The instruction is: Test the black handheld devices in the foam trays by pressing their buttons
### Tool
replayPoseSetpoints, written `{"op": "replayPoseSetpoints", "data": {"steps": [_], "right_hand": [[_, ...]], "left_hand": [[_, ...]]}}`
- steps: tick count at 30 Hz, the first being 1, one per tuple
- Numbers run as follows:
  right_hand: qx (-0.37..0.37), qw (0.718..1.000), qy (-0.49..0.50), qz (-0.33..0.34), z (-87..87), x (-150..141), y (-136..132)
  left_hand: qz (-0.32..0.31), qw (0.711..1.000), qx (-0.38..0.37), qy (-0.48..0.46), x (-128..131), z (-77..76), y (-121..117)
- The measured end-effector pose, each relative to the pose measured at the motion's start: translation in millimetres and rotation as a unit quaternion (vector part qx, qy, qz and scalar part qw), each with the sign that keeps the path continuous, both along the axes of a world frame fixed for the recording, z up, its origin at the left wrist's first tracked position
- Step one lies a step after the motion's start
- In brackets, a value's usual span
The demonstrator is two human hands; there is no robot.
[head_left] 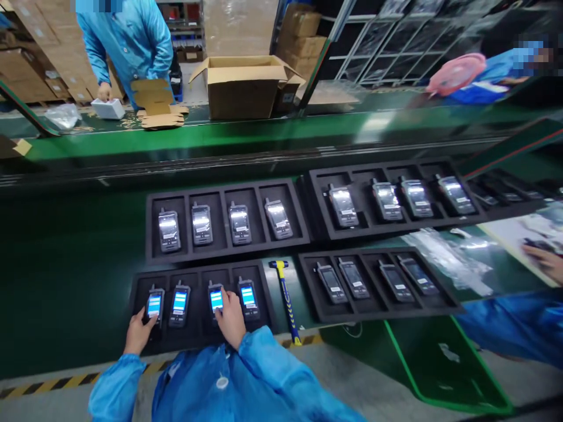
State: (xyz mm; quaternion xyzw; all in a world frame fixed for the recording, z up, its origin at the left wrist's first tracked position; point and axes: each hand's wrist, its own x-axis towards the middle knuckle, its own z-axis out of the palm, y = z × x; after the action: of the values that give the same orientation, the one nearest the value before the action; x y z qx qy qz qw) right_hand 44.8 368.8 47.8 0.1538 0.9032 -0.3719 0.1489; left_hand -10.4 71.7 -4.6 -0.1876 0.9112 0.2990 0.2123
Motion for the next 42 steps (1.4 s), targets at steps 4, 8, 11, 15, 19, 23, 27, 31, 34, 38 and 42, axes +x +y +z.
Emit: {"op": "replayPoseSetpoints", "data": {"steps": [4, 8, 11, 15, 19, 23, 27, 31, 34, 38, 42], "right_hand": [[-0.204, 0.974, -0.098, -0.008, -5.8, -10, -36], [-0.250, 0.951, -0.183, -0.012, -25.6, -27, -73], [-0.236, 0.952, -0.194, -0.027, -38.0, -36, -86], [-0.194, 0.962, -0.186, -0.043, -44.8, -40, -89], [-0.165, 0.967, -0.185, -0.056, -44.8, -41, -90], [-0.157, 0.967, -0.194, -0.060, -41.5, -42, -89], [-0.157, 0.967, -0.193, -0.056, -41.1, -44, -87], [-0.162, 0.965, -0.199, -0.056, -45.4, -44, -86], [-0.172, 0.961, -0.209, -0.058, -47.1, -43, -86], [-0.177, 0.957, -0.222, -0.062, -41.5, -43, -86], [-0.152, 0.972, -0.175, -0.044, -33.9, -44, -84]], "left_hand": [[-0.003, 0.999, 0.035, -0.007, -2, -0.5, -6], [-0.008, 0.999, 0.053, 0.000, -3, -4.1, -10], [-0.009, 0.998, 0.063, 0.014, -3, -6.8, -11], [-0.008, 0.996, 0.087, 0.028, -1, -7.7, -11], [-0.002, 0.995, 0.095, 0.041, 2, -9.4, -12], [-0.004, 0.993, 0.105, 0.047, 3, -15.5, -13], [-0.003, 0.993, 0.110, 0.044, 4, -22.3, -16], [-0.003, 0.993, 0.112, 0.038, 4, -24.0, -17], [-0.005, 0.993, 0.110, 0.039, 5, -23.3, -16], [-0.004, 0.994, 0.102, 0.035, 6, -19.1, -13], [0.001, 0.995, 0.089, 0.032, 4, -11.4, -9]]}}
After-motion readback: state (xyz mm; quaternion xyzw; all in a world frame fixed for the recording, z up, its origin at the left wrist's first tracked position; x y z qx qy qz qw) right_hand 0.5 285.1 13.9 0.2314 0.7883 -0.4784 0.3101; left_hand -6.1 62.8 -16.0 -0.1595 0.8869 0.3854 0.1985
